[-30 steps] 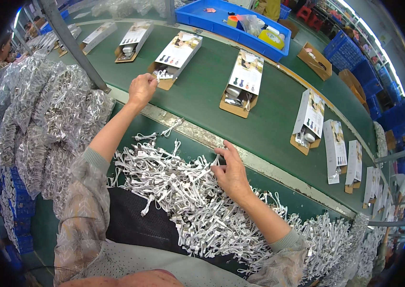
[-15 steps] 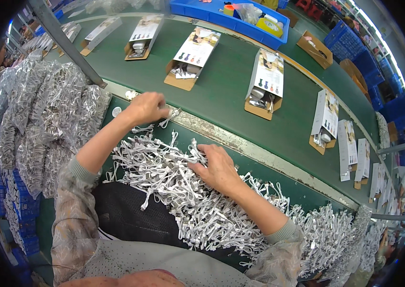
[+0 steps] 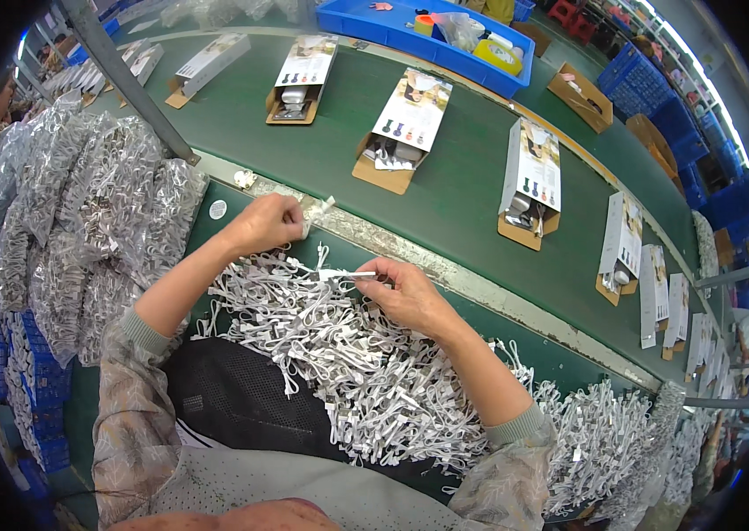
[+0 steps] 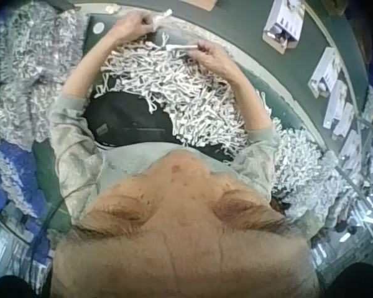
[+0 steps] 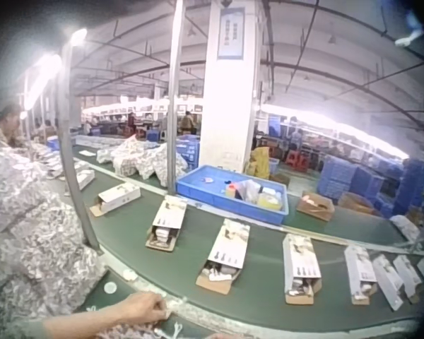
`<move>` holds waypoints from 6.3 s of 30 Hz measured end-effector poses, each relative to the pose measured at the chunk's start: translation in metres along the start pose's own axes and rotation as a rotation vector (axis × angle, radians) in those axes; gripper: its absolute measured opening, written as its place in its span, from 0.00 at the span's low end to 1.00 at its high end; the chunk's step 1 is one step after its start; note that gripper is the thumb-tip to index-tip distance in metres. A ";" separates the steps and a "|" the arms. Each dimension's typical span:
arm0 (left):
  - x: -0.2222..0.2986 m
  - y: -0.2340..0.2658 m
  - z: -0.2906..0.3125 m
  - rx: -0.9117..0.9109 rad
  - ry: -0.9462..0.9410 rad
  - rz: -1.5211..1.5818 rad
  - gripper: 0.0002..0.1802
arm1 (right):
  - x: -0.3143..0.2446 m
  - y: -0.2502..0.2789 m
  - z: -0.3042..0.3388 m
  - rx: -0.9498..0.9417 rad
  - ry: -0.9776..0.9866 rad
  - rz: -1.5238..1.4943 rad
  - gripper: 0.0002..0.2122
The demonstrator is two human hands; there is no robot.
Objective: The person packages electronic components and cables into product boxes by hand, placing them into plastic bags before inserting them into the boxes.
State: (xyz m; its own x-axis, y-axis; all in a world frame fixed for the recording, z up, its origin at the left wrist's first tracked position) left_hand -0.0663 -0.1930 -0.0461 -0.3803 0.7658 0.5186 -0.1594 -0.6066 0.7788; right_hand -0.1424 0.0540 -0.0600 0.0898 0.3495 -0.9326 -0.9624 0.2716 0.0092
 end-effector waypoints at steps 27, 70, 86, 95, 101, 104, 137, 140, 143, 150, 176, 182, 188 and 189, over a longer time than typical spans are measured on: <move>0.039 -0.024 0.027 0.011 -0.200 -0.122 0.30 | 0.011 -0.017 0.007 0.353 0.315 0.739 0.09; -0.019 -0.005 0.017 -0.031 0.055 0.851 0.05 | -0.008 0.025 -0.042 0.247 0.058 -0.256 0.13; -0.018 -0.017 0.018 0.096 0.042 0.916 0.07 | -0.038 0.065 -0.217 0.900 0.261 1.174 0.05; -0.022 -0.011 0.019 0.262 0.014 0.962 0.09 | 0.003 0.053 -0.115 0.779 0.694 1.011 0.04; -0.025 0.005 0.008 0.647 -0.108 0.624 0.13 | 0.060 0.049 -0.008 0.611 0.488 0.808 0.11; -0.024 0.015 -0.014 0.761 -0.077 0.289 0.14 | 0.069 0.055 0.006 0.671 0.366 0.742 0.14; -0.011 -0.001 0.020 -0.066 0.153 0.524 0.11 | 0.067 0.054 0.001 0.669 0.334 0.685 0.13; -0.019 0.009 0.011 -0.027 0.103 0.546 0.13 | 0.066 0.053 -0.001 0.670 0.326 0.677 0.13; -0.012 0.017 0.004 0.019 0.205 0.713 0.11 | 0.065 0.054 0.000 0.675 0.327 0.679 0.13; -0.047 0.032 -0.078 0.460 0.094 0.451 0.13 | 0.067 0.053 0.001 0.682 0.371 0.661 0.12; 0.016 0.007 0.008 0.121 -0.080 -0.185 0.11 | 0.068 0.053 -0.002 0.681 0.372 0.650 0.12; -0.023 0.040 -0.054 0.457 0.142 -0.262 0.14 | 0.068 0.052 0.001 0.678 0.355 0.678 0.12; -0.035 0.036 -0.113 0.378 0.084 -0.005 0.15 | 0.067 0.050 -0.005 0.669 0.378 0.665 0.12; -0.033 0.034 -0.109 0.373 0.088 -0.003 0.15 | 0.067 0.050 -0.005 0.665 0.373 0.663 0.12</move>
State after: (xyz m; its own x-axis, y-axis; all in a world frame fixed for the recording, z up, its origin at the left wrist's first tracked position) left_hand -0.1589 -0.2619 -0.0756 -0.4597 0.7365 0.4962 0.1759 -0.4721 0.8638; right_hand -0.1863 0.0864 -0.1240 -0.6072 0.3395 -0.7184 -0.4403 0.6089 0.6599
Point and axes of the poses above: each hand's wrist, its own z-axis away from the middle knuckle, its own y-axis out of the back of the hand, x = y × z, the point moved 1 cm from there along -z, towards the middle knuckle, and after that the axes turned 7 degrees about -x, right-handed, at the moved point
